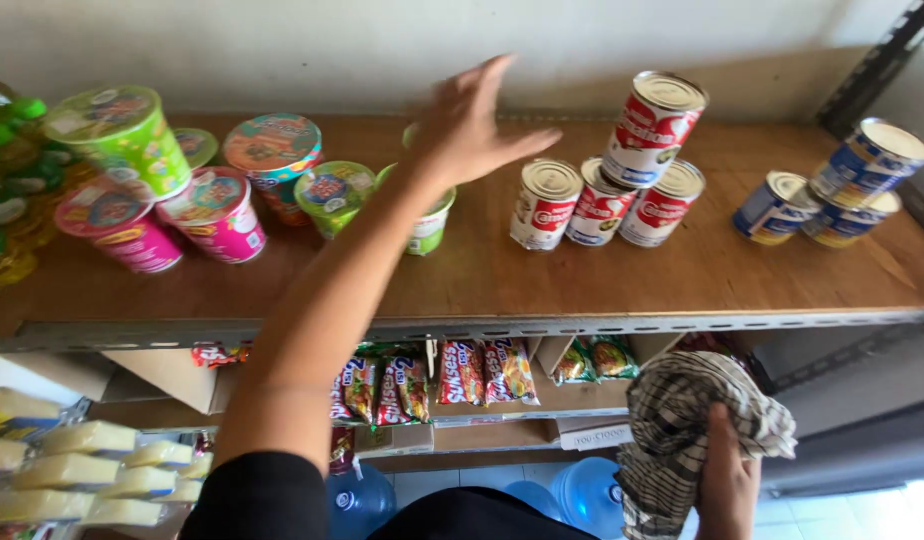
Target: Wiping down and organizing cans and cup noodles on a grocery shelf.
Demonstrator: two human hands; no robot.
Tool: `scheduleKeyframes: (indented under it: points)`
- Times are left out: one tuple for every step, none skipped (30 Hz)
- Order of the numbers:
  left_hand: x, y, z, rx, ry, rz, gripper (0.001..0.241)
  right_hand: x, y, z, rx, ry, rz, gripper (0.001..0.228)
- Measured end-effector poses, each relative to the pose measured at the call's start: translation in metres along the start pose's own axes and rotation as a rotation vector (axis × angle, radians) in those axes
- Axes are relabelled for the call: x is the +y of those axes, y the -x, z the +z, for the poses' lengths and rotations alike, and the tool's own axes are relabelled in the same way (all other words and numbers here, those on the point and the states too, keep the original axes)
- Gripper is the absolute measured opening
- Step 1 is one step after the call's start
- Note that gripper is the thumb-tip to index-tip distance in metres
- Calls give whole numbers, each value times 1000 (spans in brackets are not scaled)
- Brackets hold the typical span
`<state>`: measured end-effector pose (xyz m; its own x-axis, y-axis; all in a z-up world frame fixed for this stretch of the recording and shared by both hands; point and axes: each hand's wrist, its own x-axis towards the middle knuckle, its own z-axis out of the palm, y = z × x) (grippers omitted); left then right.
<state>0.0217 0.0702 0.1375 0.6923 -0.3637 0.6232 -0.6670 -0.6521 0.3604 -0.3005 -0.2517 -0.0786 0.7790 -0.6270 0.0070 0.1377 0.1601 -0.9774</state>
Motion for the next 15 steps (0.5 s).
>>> scheduleKeyframes:
  points:
    - [-7, 24, -29, -88, -47, -118, 123, 5, -4, -4, -14, -27, -42, 42]
    - [-10, 39, -37, -85, -55, -122, 123, 5, -6, -1, -23, -31, -40, 42]
    - [-12, 55, -46, -165, -232, -224, 125, 5, -7, 3, -48, -32, -51, 42]
    - [-14, 73, -54, -241, -406, -331, 128, 5, -10, 6, -77, -29, -63, 42]
    - [-24, 85, -48, -234, -410, -340, 128, 4, -11, 11, -89, -29, -64, 42]
    - [-33, 96, -42, -251, -420, -356, 121, 2, -12, 16, -87, -22, -38, 43]
    - [-43, 106, -36, -267, -429, -371, 114, 1, -13, 22, -85, -14, -12, 43]
    - [-39, 113, -42, -265, -432, -381, 114, 4, -15, 24, -95, -11, -9, 43]
    - [-34, 119, -47, -235, -468, -319, 108, 7, -16, 27, -81, -1, 16, 44]
    - [-29, 124, -52, -205, -505, -255, 103, 10, -17, 30, -66, 9, 41, 44]
    - [-24, 127, -57, -205, -508, -264, 103, 11, -18, 32, -75, 12, 44, 44]
    - [-20, 129, -63, -209, -497, -227, 103, 12, -19, 34, -68, 32, 56, 44]
    - [-15, 131, -68, -214, -485, -190, 104, 14, -20, 36, -61, 52, 67, 44]
    - [-17, 133, -70, -215, -490, -197, 104, 17, -21, 37, -68, 51, 71, 44]
    - [-19, 136, -71, -174, -451, -145, 102, 21, -23, 37, -72, 68, 70, 43]
